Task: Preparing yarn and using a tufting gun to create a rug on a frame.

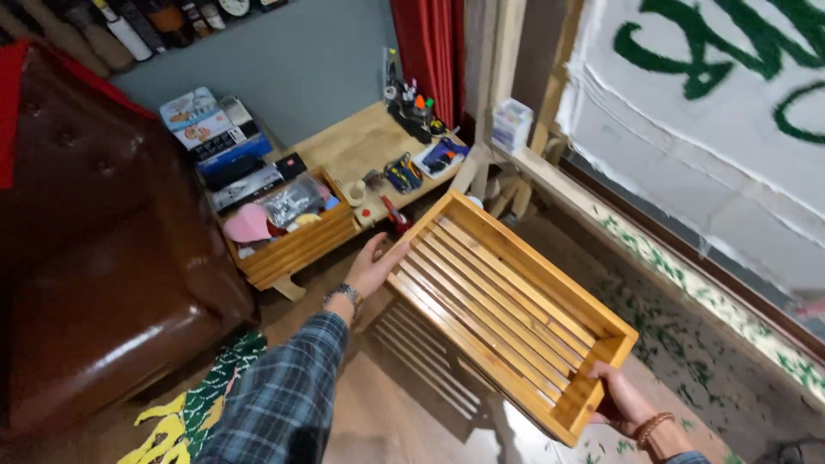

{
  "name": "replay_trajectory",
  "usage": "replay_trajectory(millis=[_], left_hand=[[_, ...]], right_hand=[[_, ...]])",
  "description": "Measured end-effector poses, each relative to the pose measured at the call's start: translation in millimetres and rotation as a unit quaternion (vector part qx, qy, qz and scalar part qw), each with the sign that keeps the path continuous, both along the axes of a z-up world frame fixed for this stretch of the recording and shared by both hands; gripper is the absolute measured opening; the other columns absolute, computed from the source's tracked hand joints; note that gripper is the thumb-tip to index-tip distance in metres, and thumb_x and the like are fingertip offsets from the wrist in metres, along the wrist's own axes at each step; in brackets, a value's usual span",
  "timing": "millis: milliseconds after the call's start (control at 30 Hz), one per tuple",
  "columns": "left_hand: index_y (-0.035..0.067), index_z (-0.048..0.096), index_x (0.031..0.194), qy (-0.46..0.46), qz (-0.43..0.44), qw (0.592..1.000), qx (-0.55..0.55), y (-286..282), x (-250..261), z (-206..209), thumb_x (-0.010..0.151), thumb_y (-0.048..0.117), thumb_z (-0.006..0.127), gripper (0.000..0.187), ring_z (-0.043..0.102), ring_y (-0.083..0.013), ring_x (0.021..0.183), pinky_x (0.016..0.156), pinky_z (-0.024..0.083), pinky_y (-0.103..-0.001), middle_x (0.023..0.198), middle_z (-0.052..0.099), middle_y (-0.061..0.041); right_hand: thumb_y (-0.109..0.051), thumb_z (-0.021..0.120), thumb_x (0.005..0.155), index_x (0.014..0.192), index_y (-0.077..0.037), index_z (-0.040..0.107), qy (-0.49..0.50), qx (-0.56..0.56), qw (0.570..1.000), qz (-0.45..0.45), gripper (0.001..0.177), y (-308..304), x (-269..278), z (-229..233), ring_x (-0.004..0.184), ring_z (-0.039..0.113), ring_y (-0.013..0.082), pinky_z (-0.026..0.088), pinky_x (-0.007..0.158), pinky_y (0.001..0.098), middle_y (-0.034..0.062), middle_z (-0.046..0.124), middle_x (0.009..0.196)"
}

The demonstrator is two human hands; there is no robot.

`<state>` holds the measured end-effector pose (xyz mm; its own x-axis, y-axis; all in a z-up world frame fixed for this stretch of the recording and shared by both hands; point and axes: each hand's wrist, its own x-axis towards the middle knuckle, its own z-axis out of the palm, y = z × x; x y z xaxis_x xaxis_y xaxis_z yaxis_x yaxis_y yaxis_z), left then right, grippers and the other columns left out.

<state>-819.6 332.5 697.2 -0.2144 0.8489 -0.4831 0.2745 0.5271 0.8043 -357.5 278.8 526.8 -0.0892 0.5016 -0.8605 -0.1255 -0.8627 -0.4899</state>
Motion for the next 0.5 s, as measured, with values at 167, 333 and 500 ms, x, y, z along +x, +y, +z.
replay_trajectory(millis=[167,333,500], left_hand=[[0.023,0.002,0.167,-0.098,0.229,0.967,0.051,47.3,-13.0,6.0,0.069,0.063,0.073,0.128,0.024,-0.0281,0.159,0.131,0.021,-0.048,0.175,0.018,-0.006],[0.025,-0.008,0.167,-0.172,0.312,0.934,0.009,120.6,-48.5,-27.9,0.066,0.062,0.078,0.138,0.016,-0.027,0.162,0.133,0.018,-0.045,0.177,0.006,-0.004],[0.024,-0.015,0.166,-0.157,0.227,0.961,-0.009,179.0,-93.6,-35.5,0.085,0.042,0.076,0.123,0.03,-0.0271,0.158,0.131,0.025,-0.041,0.174,0.022,-0.002]], right_hand=[[-0.016,0.051,0.092,0.096,-0.017,0.031,-0.003,0.029,0.999,0.044,0.02,97.0,-89.6,43.1,0.061,0.046,0.024,0.051,0.046,0.0377,0.005,0.027,0.09],[-0.009,0.05,0.09,0.118,-0.003,0.055,-0.008,0.044,0.999,0.03,0.029,195.3,-223.2,107.4,0.106,0.065,0.0378,0.058,0.091,0.0605,0.0203,0.065,0.113],[-0.013,0.06,0.089,0.098,-0.01,0.047,0.031,0.065,0.995,0.067,0.016,292.9,-316.5,59.5,0.075,0.067,0.0369,0.058,0.061,0.0397,0.0161,0.057,0.087]])
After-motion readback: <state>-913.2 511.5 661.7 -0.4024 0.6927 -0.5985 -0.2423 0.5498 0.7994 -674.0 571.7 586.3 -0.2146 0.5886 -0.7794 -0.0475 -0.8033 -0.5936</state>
